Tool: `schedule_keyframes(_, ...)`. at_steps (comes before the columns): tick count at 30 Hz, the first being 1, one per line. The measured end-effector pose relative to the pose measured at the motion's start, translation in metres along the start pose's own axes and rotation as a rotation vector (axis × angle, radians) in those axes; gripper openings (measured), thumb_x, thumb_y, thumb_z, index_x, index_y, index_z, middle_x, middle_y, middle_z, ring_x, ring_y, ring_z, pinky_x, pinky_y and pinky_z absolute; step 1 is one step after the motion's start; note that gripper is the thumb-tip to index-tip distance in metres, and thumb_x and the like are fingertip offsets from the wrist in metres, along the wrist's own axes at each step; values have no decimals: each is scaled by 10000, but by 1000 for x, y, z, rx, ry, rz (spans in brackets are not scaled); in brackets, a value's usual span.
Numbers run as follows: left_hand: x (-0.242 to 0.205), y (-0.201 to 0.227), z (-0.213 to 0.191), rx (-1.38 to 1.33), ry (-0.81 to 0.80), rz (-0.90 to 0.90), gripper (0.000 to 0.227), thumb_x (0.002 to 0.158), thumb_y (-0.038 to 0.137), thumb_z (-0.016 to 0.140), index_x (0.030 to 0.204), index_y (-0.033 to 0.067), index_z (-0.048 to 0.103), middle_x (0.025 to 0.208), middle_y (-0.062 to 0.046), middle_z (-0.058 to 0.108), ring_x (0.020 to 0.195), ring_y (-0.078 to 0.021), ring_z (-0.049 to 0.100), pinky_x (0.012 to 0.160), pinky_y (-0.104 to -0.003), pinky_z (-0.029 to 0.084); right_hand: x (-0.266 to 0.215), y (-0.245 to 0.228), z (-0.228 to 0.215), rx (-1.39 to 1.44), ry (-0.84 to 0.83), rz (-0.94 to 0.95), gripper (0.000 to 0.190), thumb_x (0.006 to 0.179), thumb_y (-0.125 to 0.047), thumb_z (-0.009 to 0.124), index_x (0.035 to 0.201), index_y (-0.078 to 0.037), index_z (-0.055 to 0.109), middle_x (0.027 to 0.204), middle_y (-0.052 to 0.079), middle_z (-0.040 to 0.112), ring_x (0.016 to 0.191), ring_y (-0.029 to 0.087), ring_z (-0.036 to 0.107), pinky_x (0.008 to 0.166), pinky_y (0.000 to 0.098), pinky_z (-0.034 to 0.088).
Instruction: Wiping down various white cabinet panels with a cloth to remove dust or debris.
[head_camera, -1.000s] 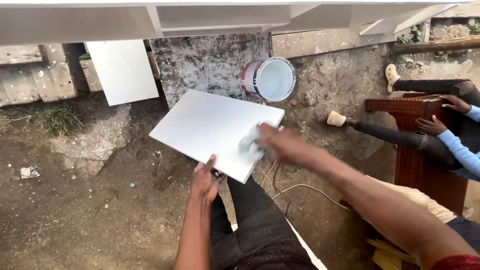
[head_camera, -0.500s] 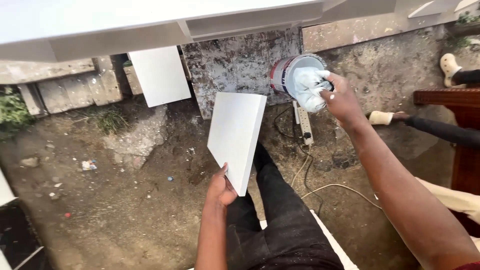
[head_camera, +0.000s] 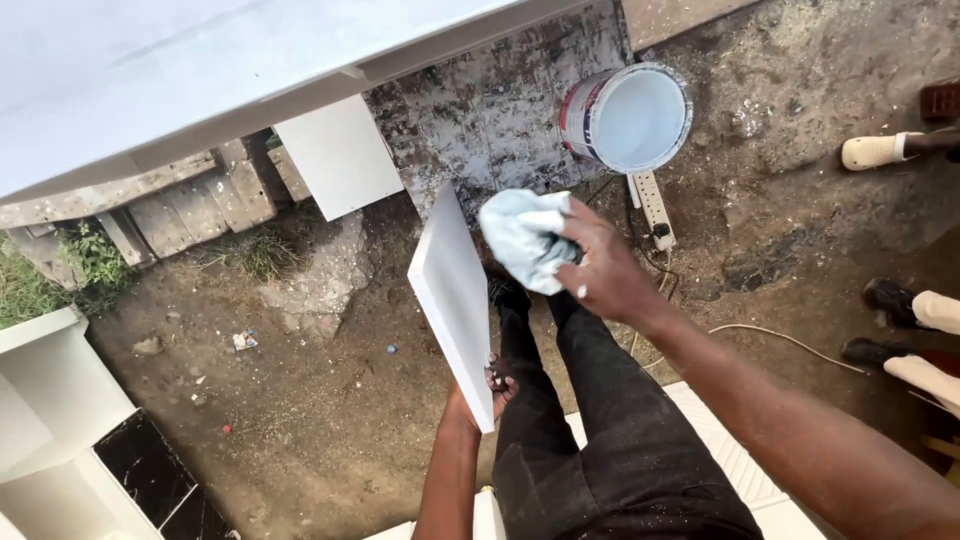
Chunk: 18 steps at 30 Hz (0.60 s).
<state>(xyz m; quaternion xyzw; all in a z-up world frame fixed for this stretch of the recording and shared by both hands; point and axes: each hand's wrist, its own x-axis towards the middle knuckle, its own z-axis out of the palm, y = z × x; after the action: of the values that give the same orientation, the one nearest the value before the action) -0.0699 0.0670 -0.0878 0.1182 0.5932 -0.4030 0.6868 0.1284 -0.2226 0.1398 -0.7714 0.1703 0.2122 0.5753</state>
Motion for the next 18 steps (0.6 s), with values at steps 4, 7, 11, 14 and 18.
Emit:
schedule_keyframes(4, 23, -12, -29, 2, -80, -8, 214, 950, 245, 568, 838, 98, 676, 558, -2, 428, 474, -145, 429, 735, -424, 594, 9, 4, 27, 19, -150, -245, 385, 825, -34, 578, 1177, 29, 722, 1322, 288, 522, 1259, 480, 527, 1118, 660, 353)
schedule_keyframes(7, 29, -28, -53, -54, -272, -64, 228, 957, 309, 572, 941, 100, 661, 648, -10, 492, 554, -151, 495, 784, -400, 564, 34, 43, 72, 90, -266, -478, 334, 833, -49, 623, 1139, 15, 740, 1315, 239, 502, 1288, 441, 481, 1110, 631, 356)
schedule_keyframes(11, 52, -44, -71, -129, -584, -147, 332, 968, 404, 578, 1095, 103, 640, 784, -23, 587, 674, -161, 592, 858, -363, 518, 96, 113, 113, 76, -323, -391, 480, 761, 9, 582, 1221, 16, 716, 1462, 334, 430, 1377, 582, 374, 1138, 665, 324)
schedule_keyframes(14, 53, -50, -85, -206, -867, -195, 477, 979, 500, 585, 1249, 107, 618, 920, -37, 683, 794, -171, 690, 931, -326, 472, 165, 153, 133, -137, -360, -45, 320, 902, -53, 651, 1214, -81, 716, 1673, 212, 193, 1550, 395, 162, 1248, 541, 164)
schedule_keyframes(18, 36, -48, -67, -151, -580, -132, 351, 958, 425, 602, 1073, 95, 632, 768, -47, 593, 658, -178, 581, 763, -334, 469, 268, 245, 152, -389, -215, -227, 314, 907, 13, 644, 1211, -35, 704, 1316, 240, 463, 1208, 391, 461, 1008, 454, 414)
